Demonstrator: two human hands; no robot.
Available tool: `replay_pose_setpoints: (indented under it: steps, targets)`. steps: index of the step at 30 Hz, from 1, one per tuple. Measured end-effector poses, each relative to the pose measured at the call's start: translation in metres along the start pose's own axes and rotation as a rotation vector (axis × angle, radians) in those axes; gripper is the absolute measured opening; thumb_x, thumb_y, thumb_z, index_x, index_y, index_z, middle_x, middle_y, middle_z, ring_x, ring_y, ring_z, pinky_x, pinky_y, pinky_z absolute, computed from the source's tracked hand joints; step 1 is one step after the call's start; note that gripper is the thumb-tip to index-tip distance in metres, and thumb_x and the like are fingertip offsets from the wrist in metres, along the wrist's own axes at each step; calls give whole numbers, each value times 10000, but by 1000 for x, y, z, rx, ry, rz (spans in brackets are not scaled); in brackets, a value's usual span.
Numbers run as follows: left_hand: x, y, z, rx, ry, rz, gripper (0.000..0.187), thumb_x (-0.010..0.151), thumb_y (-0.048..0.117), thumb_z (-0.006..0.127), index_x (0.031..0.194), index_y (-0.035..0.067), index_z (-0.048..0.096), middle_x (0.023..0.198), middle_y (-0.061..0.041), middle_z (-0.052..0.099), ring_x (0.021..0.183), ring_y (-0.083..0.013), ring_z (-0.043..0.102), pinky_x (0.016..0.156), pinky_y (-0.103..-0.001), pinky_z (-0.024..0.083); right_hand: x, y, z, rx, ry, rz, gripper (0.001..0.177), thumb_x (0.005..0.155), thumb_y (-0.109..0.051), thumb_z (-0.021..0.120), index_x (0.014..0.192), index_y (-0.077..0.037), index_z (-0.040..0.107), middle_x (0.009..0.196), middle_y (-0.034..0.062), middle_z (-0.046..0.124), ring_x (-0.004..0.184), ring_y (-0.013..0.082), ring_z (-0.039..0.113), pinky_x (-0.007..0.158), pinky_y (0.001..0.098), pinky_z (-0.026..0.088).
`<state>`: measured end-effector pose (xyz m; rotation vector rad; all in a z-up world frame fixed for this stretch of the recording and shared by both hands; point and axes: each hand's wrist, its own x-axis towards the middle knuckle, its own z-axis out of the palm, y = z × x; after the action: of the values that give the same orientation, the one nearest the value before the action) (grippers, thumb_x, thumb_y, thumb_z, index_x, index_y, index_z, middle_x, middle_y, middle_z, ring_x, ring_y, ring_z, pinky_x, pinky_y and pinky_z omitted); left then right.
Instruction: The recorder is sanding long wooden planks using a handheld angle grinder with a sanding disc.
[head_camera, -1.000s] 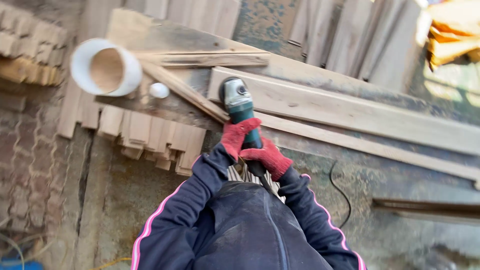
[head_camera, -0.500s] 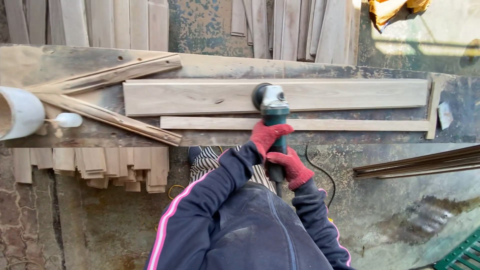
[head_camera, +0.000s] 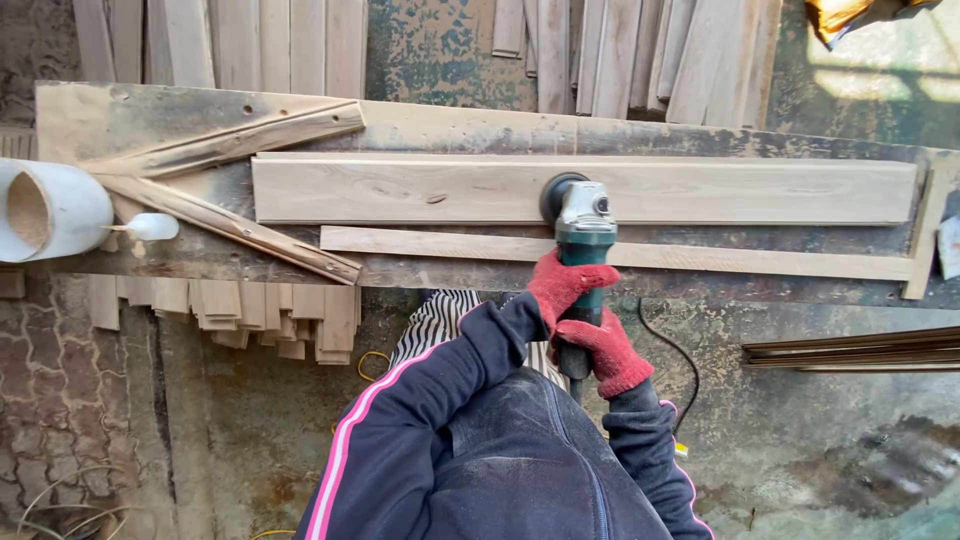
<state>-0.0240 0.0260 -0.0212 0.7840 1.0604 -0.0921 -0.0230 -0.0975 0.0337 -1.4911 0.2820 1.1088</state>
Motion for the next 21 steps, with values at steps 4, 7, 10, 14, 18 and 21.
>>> replay_pose_setpoints:
  steps: [4,7,10,14,18,21]
  targets:
    - [18,-8,-60,-366,-32,-6,541,611,-66,946,1059,20,656,716,-254,660,479,-470,666,399,-561,585,14,14,34,-57,-81,63,402,556,-25,925,898,6,716,675,174,666,579,305,703,505,451,604]
    - [-7,16,-98,-293,91,4,464,642,3,944,1032,22,693,715,-199,696,566,-415,726,468,-516,625,30,28,64,-106,-144,91,463,526,-25,961,905,15,698,668,203,659,570,326,704,477,486,603]
    - [-56,41,-112,-260,222,71,519,599,18,970,1057,-12,728,791,-180,730,721,-307,757,669,-464,640,21,9,99,-247,-229,108,506,498,-101,992,928,-37,733,708,114,645,633,229,663,546,366,595]
    - [-51,38,-134,-290,245,92,491,607,9,955,1038,-19,723,774,-181,723,714,-296,755,690,-477,642,23,-1,110,-333,-305,72,531,503,-143,1002,956,-47,741,742,110,644,694,219,638,594,347,576]
    - [-37,35,-103,-320,167,97,452,603,4,941,1010,16,743,776,-165,737,706,-291,760,678,-448,655,28,0,82,-274,-211,87,497,523,-134,985,945,-49,735,714,128,653,645,236,660,562,371,589]
    - [-13,22,-70,-380,45,49,461,584,-34,944,987,10,725,724,-199,696,622,-359,726,569,-498,629,12,-4,54,-173,-111,89,445,553,-92,952,932,-29,726,710,154,663,634,275,689,566,414,603]
